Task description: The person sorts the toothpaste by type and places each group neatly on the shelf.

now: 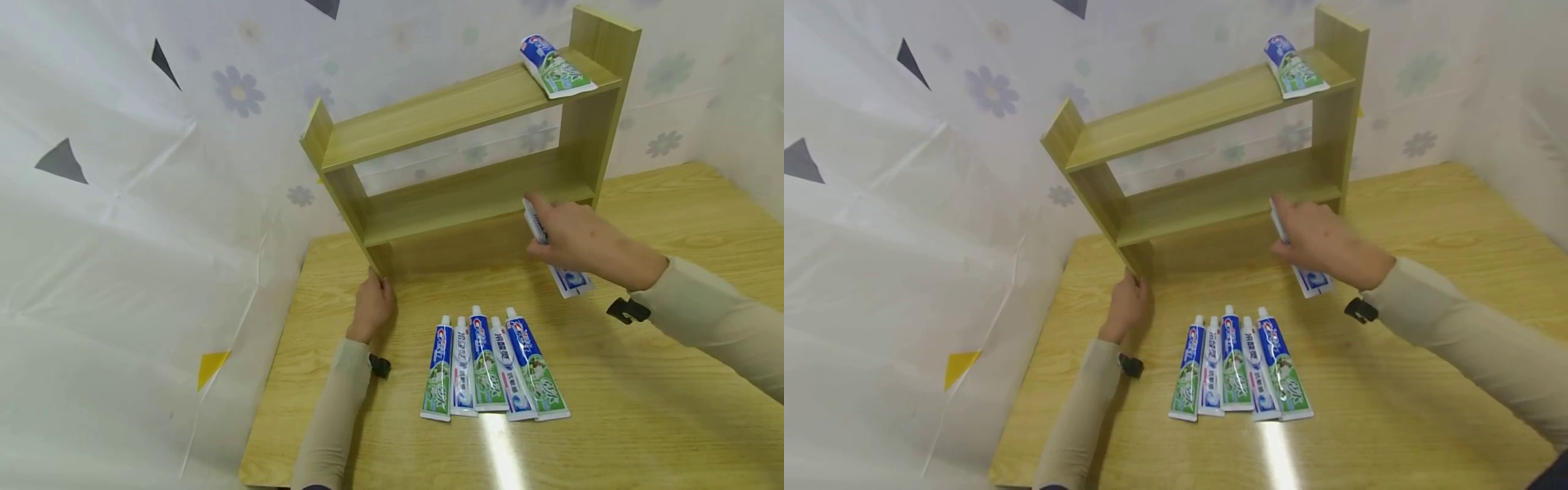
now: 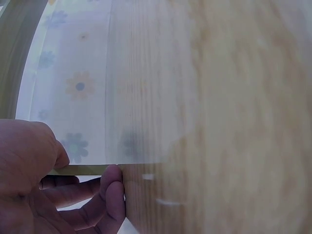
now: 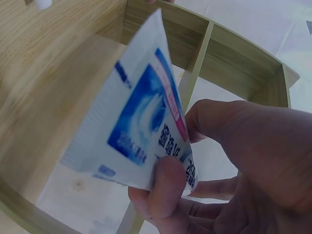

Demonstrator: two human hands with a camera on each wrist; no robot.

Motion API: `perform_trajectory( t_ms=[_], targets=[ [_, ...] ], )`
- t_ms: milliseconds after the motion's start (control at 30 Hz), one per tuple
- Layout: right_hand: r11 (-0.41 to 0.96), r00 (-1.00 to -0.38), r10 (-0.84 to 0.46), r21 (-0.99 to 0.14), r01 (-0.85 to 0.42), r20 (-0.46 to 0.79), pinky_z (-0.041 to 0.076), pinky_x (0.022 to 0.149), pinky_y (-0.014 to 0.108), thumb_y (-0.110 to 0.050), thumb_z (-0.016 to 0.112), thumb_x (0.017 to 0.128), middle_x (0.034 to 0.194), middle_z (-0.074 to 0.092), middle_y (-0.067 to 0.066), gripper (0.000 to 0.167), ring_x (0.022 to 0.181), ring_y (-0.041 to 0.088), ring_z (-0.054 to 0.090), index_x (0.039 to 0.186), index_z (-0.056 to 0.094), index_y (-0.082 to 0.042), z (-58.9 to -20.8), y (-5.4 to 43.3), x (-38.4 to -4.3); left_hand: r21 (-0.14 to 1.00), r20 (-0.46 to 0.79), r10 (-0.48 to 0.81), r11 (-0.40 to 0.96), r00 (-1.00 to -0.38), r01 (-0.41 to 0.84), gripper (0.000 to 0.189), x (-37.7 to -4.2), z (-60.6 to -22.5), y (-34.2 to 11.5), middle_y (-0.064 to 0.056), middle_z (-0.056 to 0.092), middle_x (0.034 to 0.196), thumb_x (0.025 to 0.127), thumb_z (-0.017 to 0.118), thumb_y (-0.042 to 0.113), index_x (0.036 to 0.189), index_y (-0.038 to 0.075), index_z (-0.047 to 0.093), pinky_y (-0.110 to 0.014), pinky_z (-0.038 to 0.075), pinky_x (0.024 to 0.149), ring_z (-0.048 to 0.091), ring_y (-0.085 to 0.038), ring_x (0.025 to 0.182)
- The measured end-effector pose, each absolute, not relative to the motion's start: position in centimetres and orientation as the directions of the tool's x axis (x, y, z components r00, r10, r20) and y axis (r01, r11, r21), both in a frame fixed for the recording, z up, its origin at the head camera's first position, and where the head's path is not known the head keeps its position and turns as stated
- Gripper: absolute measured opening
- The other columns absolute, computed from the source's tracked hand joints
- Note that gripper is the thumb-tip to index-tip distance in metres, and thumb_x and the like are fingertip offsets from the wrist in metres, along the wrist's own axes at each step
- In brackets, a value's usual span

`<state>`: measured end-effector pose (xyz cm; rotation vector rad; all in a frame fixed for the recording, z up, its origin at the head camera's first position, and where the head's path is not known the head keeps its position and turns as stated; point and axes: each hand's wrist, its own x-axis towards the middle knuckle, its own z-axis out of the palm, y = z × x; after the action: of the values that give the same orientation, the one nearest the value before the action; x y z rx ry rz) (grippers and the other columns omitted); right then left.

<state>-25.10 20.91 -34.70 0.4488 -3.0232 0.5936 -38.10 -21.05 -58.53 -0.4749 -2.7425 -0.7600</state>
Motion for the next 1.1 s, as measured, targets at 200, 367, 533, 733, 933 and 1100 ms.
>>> perform_trajectory(
  t_ms=[200,367,533,733,933,1100],
  targets=[
    [0.897,-0.958,-0.271,-0.338,-0.286,0.092,0.057,0.049,0.039,-0.019,0.069,0.1,0.088,0.064,0.028,0.078,0.061,0.026,0.07,0.159,0.026,0.009,-34.0,21.4,-26.5,0.46,0.319,0.244,0.805,-0.916,0.375,0.027,-38.2,-58.6,-21.0,0.001,0.049,0.068,0.114,0.042,0.025,0.119,0.002,0.054,-0.023,0.033,0.041,0.043,-0.009,0.05],
    [0.915,-0.964,-0.247,-0.303,-0.266,0.1,0.058,0.05,0.042,-0.021,0.067,0.101,0.091,0.064,0.031,0.076,0.064,0.032,0.071,0.158,0.029,0.012,-33.2,21.7,-28.1,0.469,0.316,0.236,0.803,-0.919,0.368,0.025,-38.2,-58.7,-21.0,0.001,0.049,0.067,0.115,0.041,0.026,0.115,0.004,0.053,-0.023,0.033,0.041,0.042,-0.009,0.049],
    [0.924,-0.965,-0.242,-0.279,-0.261,0.102,0.056,0.051,0.043,-0.02,0.064,0.102,0.091,0.064,0.031,0.072,0.066,0.034,0.069,0.155,0.032,0.015,-32.5,22.1,-29.5,0.46,0.315,0.235,0.81,-0.92,0.364,0.026,-38.2,-58.7,-20.9,0.001,0.049,0.067,0.115,0.041,0.025,0.119,0.003,0.054,-0.024,0.033,0.041,0.042,-0.009,0.049],
    [0.925,-0.961,-0.247,-0.264,-0.273,0.127,0.052,0.046,0.04,-0.019,0.059,0.101,0.079,0.061,0.024,0.078,0.058,0.029,0.065,0.159,0.026,0.021,-32.0,22.3,-31.2,0.477,0.29,0.233,0.806,-0.928,0.351,0.04,-38.1,-58.5,-21.0,0.001,0.05,0.067,0.115,0.041,0.026,0.134,-0.006,0.054,-0.024,0.034,0.041,0.043,-0.009,0.048],
    [0.919,-0.949,-0.265,-0.252,-0.303,0.172,0.048,0.046,0.039,-0.015,0.062,0.097,0.076,0.055,0.019,0.066,0.058,0.027,0.057,0.143,0.039,0.026,-31.9,22.6,-32.5,0.475,0.277,0.218,0.816,-0.936,0.331,0.028,-37.9,-58.0,-20.9,-0.001,0.051,0.07,0.115,0.04,0.03,0.115,0.005,0.053,-0.024,0.036,0.042,0.045,-0.01,0.051],
    [0.919,-0.944,-0.276,-0.238,-0.315,0.182,0.039,0.049,0.037,-0.015,0.058,0.096,0.072,0.051,0.013,0.065,0.058,0.025,0.049,0.142,0.04,0.028,-32.0,22.8,-33.5,0.466,0.298,0.226,0.814,-0.927,0.348,0.023,-38.0,-58.2,-20.9,0.0,0.05,0.069,0.114,0.042,0.026,0.114,0.006,0.053,-0.025,0.035,0.041,0.044,-0.01,0.05]
  ],
)
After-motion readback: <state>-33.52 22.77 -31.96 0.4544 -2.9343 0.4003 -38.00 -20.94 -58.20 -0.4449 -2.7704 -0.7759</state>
